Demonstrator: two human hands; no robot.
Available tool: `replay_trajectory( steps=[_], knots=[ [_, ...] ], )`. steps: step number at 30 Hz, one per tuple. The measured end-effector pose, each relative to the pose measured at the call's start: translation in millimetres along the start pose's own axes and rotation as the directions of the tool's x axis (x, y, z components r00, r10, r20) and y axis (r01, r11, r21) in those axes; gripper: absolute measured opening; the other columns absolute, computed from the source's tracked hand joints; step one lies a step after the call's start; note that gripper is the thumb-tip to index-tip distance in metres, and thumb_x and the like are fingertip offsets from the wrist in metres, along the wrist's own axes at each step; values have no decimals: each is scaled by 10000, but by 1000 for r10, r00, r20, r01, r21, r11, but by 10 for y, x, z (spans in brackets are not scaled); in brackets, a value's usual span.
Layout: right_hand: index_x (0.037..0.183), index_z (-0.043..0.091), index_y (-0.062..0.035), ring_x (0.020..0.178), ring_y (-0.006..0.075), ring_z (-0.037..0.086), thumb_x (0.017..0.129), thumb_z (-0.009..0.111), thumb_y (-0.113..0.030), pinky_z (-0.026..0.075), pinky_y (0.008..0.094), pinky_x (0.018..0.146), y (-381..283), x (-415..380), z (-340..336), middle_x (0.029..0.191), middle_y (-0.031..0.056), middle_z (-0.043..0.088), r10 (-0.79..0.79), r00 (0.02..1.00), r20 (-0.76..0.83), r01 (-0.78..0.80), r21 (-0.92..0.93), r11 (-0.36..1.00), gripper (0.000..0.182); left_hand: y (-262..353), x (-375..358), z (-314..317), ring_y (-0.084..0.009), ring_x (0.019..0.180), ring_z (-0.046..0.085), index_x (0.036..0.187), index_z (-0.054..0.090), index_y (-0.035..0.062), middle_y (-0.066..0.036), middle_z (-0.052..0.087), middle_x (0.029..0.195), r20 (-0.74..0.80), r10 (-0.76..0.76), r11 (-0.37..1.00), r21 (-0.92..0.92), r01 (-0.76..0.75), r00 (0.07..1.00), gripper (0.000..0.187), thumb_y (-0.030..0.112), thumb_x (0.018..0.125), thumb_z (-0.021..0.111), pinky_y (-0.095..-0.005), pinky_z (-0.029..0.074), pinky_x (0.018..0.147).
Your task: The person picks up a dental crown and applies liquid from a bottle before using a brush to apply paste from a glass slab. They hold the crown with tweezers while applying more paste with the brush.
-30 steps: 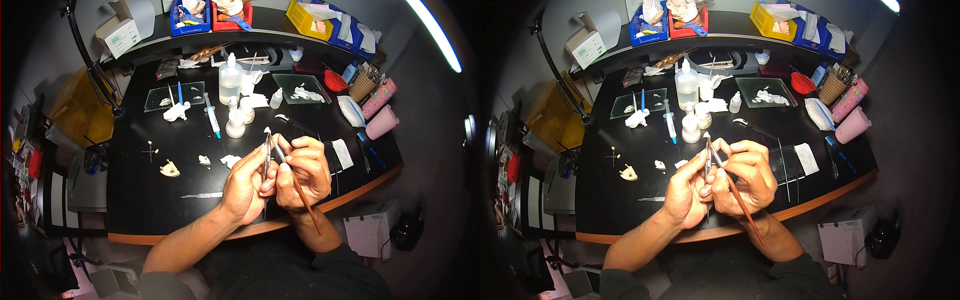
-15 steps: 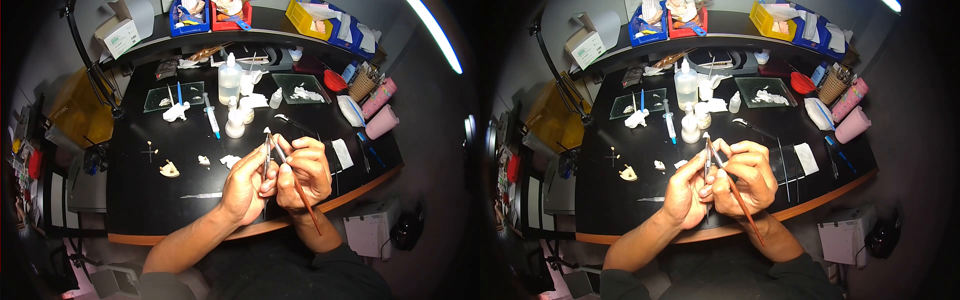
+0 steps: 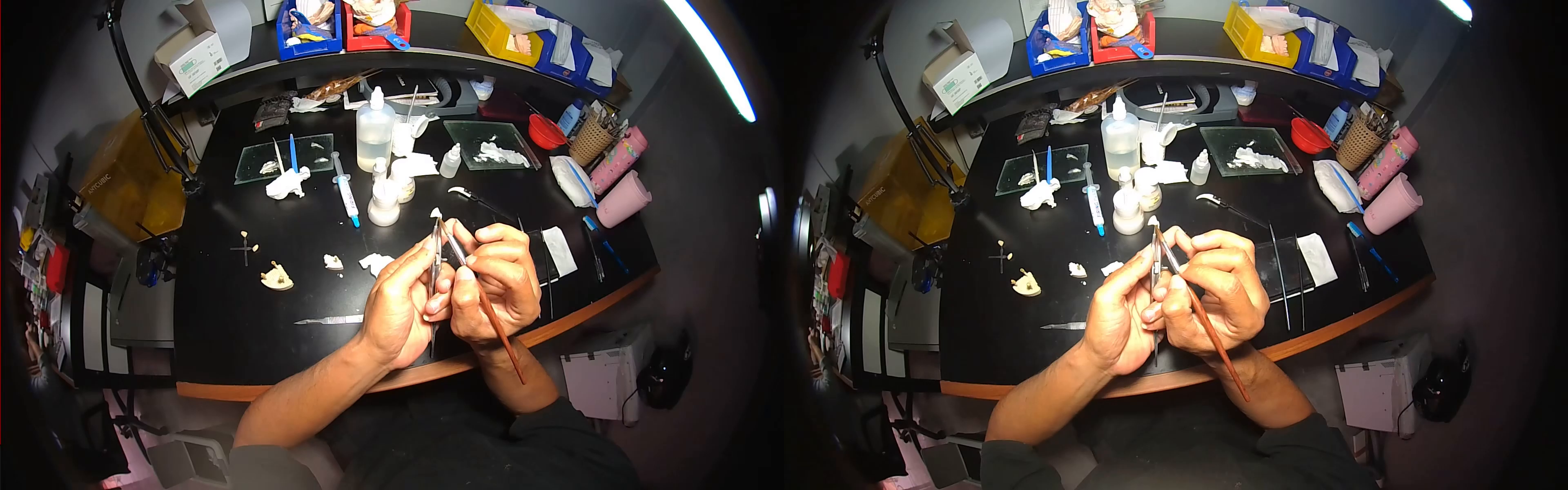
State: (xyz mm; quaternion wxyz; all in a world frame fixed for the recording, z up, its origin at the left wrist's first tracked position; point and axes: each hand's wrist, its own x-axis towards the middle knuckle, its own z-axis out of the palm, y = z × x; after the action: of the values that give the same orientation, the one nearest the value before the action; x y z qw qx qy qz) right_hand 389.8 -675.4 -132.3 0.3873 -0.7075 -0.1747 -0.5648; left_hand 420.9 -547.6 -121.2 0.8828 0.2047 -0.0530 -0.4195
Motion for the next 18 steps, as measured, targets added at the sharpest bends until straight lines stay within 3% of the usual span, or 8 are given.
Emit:
replay_trajectory(
  steps=[18],
  knots=[
    [865, 630, 19, 878, 291, 587, 733, 671, 55, 625, 414, 758, -3, 9, 15, 796, 114, 585, -4, 1000, -1, 4, 26, 1000, 143, 1, 12, -9, -47, 554, 435, 1338, 478, 56, 10, 475, 733, 6, -6, 1000, 9, 6, 1000, 372, 285, 1048, 440, -162, 317, 443]
  ],
)
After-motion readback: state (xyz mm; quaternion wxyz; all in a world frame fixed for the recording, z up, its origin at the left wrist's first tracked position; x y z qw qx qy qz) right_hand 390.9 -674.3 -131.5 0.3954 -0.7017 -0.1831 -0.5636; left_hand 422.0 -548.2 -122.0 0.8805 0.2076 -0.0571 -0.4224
